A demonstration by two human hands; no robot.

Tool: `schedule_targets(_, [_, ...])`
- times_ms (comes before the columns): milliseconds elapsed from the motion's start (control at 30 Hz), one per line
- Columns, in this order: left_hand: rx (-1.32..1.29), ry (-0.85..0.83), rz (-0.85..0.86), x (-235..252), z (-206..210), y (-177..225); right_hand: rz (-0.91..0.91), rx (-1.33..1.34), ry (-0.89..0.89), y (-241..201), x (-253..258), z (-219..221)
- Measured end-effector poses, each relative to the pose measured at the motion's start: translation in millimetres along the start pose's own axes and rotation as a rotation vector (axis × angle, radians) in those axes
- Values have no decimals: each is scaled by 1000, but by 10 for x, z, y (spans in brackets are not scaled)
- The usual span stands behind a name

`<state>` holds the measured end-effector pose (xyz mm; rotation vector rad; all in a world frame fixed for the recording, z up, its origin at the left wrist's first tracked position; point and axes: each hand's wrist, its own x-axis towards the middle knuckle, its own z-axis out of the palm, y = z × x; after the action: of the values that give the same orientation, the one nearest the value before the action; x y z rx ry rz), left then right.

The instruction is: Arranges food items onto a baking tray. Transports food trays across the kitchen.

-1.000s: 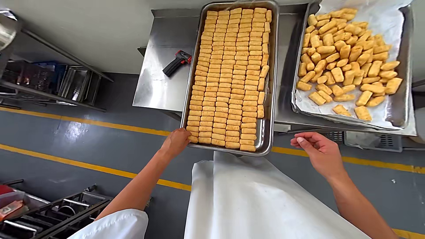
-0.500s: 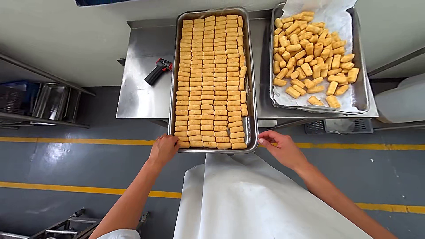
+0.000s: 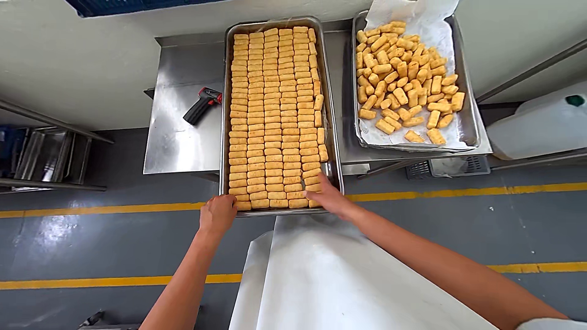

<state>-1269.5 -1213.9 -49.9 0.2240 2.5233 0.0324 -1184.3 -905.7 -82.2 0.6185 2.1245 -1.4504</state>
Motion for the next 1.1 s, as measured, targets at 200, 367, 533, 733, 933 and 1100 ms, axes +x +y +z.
schedule_targets(200, [-52,2,-14,13,26,-7,-16,40,-67,44,-13,-88])
schedule_targets(367, [-108,-23,12,10,-8,-49,-87,-7,29,35,-16,-74])
schedule_targets(533, [-119,-20,38,112,96,-170,-142,17,-30,16,77,-476])
schedule_targets(733, [-207,-1,28,144,138,-277,8,-395,664,433,319,-2473])
schedule_targets(933, [-429,247,0,-50,-21,48,204,-669,494,866,727,-2931])
schedule_targets(1100, [-712,291,91,-55,-79,601,-370,-679,447,103,273,-2260])
